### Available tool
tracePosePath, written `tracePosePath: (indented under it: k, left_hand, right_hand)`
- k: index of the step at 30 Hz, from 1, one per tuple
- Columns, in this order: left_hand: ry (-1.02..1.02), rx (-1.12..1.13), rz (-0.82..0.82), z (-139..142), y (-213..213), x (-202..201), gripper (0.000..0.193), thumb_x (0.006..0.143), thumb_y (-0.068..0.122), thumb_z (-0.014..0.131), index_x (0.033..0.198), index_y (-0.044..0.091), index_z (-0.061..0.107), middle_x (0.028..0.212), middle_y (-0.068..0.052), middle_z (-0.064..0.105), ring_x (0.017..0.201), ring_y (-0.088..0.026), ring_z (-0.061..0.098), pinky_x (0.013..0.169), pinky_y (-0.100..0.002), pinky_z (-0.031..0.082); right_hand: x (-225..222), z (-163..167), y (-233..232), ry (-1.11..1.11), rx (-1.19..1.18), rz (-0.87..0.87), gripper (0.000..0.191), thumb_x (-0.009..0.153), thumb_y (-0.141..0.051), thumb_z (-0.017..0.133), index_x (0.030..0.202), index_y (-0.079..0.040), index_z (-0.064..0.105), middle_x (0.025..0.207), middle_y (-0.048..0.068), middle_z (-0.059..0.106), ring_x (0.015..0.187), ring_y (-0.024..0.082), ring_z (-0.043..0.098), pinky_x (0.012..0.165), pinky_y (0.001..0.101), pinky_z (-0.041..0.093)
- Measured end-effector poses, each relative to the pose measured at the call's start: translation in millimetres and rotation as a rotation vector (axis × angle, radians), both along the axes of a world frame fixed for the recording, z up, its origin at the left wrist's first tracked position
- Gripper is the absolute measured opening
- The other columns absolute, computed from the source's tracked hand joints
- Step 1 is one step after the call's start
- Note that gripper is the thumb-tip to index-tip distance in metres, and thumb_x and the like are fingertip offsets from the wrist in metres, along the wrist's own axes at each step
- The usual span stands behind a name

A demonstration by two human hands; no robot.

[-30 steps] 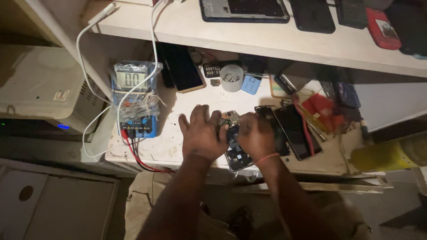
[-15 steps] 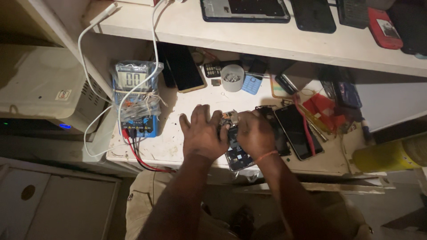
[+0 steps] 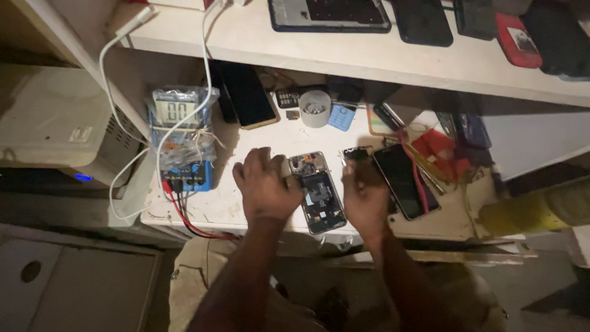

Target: The person works at a repair bench on a disassembled smartphone, prying at its internals with a tool and using tweezers to manipulate small components. They lift out the phone's battery, hold and reposition it, and continue working on the opened phone body with the pry tool and tweezers.

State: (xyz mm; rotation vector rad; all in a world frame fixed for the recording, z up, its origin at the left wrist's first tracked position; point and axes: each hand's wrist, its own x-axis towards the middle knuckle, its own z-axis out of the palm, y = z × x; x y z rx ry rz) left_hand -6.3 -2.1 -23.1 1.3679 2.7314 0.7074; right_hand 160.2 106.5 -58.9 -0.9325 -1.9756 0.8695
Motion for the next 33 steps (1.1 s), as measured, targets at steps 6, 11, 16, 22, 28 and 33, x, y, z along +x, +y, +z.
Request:
tracePosePath:
  k: [6,11,16,22,28,33]
  left_hand:
    - [-0.037,0.284,0.028,-9.1,0.1,2.7,0.038,0.089,0.026,0.064,0.125,0.016,0.072,0.133,-0.014,0.056,0.134,-0.029,0.045,0.115,-0.058,0.024]
    - [-0.040,0.259,0.026,-8.9,-0.8,2.4,0.023,0.091,0.027,0.066,0.110,0.016,0.075,0.132,-0.013,0.058,0.132,-0.029,0.046,0.113,-0.056,0.025]
    - [-0.069,0.221,0.063,-8.8,2.2,-0.9,0.023,0.089,0.027,0.066,0.104,0.012,0.075,0.134,-0.012,0.059,0.133,-0.026,0.047,0.114,-0.052,0.025]
    - [-0.059,0.209,0.060,-10.4,3.4,-2.2,0.030,0.092,0.026,0.063,0.115,0.009,0.072,0.132,-0.012,0.060,0.132,-0.026,0.049,0.113,-0.051,0.027]
    - [-0.102,0.130,0.076,-2.6,4.4,-0.3,0.030,0.095,0.032,0.060,0.114,0.014,0.073,0.134,-0.013,0.056,0.132,-0.026,0.047,0.115,-0.052,0.023]
    - [-0.081,0.139,0.085,0.8,5.6,-1.4,0.029,0.093,0.031,0.061,0.111,0.012,0.073,0.132,-0.014,0.056,0.131,-0.027,0.046,0.114,-0.053,0.023]
  right_hand:
    - [54.8,4.8,-61.7,-0.138,-0.369,-0.273,0.034,0.098,-0.014,0.065,0.131,-0.009,0.071,0.087,0.010,0.073,0.067,0.013,0.057,0.057,0.0276,0.048]
    - [57.1,35.1,-83.6,-0.003,0.024,0.031,0.031,0.095,-0.007,0.064,0.125,-0.002,0.069,0.111,0.014,0.074,0.095,0.017,0.075,0.072,0.0277,0.060]
    - [39.8,55.3,-85.7,-0.037,0.165,0.063,0.026,0.093,-0.007,0.067,0.117,0.000,0.072,0.112,0.016,0.075,0.096,0.025,0.074,0.078,0.0338,0.059]
    - [35.3,54.2,-79.6,-0.046,0.229,0.084,0.024,0.095,-0.007,0.066,0.118,0.000,0.072,0.112,0.017,0.074,0.101,0.028,0.074,0.087,0.0357,0.058]
    - [33.3,50.8,-76.0,-0.101,0.009,0.031,0.027,0.093,-0.009,0.065,0.119,-0.004,0.073,0.109,0.015,0.076,0.089,0.021,0.076,0.065,0.0295,0.060]
    - [30.8,46.0,-72.9,-0.050,-0.004,0.025,0.026,0.094,-0.007,0.065,0.118,-0.003,0.073,0.107,0.014,0.077,0.086,0.018,0.078,0.063,0.0275,0.059]
